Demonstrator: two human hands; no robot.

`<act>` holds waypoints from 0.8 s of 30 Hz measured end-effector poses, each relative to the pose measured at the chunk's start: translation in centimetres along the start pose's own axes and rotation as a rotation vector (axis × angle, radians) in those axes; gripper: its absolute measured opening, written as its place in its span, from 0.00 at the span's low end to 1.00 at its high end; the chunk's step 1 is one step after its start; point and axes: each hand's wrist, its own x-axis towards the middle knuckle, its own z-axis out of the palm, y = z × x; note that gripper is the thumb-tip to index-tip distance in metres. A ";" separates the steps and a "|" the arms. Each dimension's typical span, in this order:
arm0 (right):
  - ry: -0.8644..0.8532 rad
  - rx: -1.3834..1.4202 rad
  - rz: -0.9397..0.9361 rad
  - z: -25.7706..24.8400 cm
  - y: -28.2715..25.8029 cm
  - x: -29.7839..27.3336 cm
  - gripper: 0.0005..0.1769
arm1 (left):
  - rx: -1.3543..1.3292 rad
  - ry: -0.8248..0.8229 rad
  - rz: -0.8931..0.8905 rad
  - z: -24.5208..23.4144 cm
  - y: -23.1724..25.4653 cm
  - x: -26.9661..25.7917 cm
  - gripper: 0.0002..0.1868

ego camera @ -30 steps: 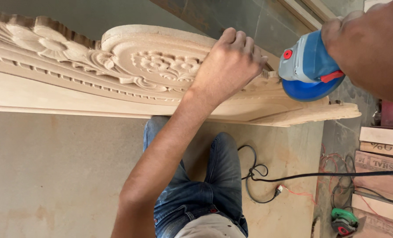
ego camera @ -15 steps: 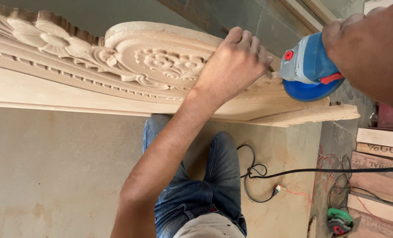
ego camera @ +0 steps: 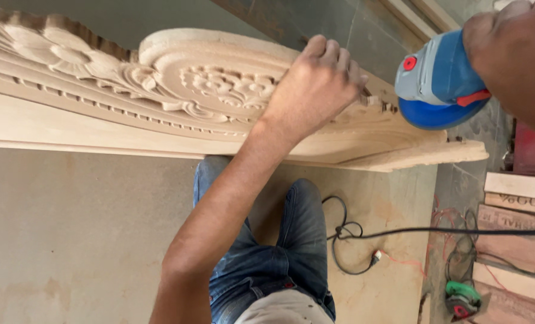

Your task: The person uses an angle grinder with a sanding disc to smooth the surface of a large, ornately carved wooden piece. They hold the tool with their right hand and guide it along the carved details while kneeling on the floor.

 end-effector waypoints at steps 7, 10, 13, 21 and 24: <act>0.097 -0.058 -0.006 -2.3 -0.4 -0.5 0.21 | 0.014 -0.018 -0.003 0.1 0.2 0.0 0.12; 0.072 -0.053 -0.021 -2.7 -0.2 -0.4 0.21 | 0.014 0.000 -0.004 -0.1 0.1 0.0 0.09; 0.048 -0.087 0.018 -2.6 -0.9 -0.5 0.19 | 0.007 0.018 -0.010 -0.2 0.1 -0.1 0.11; 0.059 -0.137 -0.009 -3.5 -0.9 0.0 0.19 | 0.033 0.005 0.008 -0.1 -0.2 0.0 0.12; 0.061 -0.130 -0.019 -4.2 -1.0 0.1 0.21 | 0.049 0.001 0.004 0.1 0.0 0.0 0.12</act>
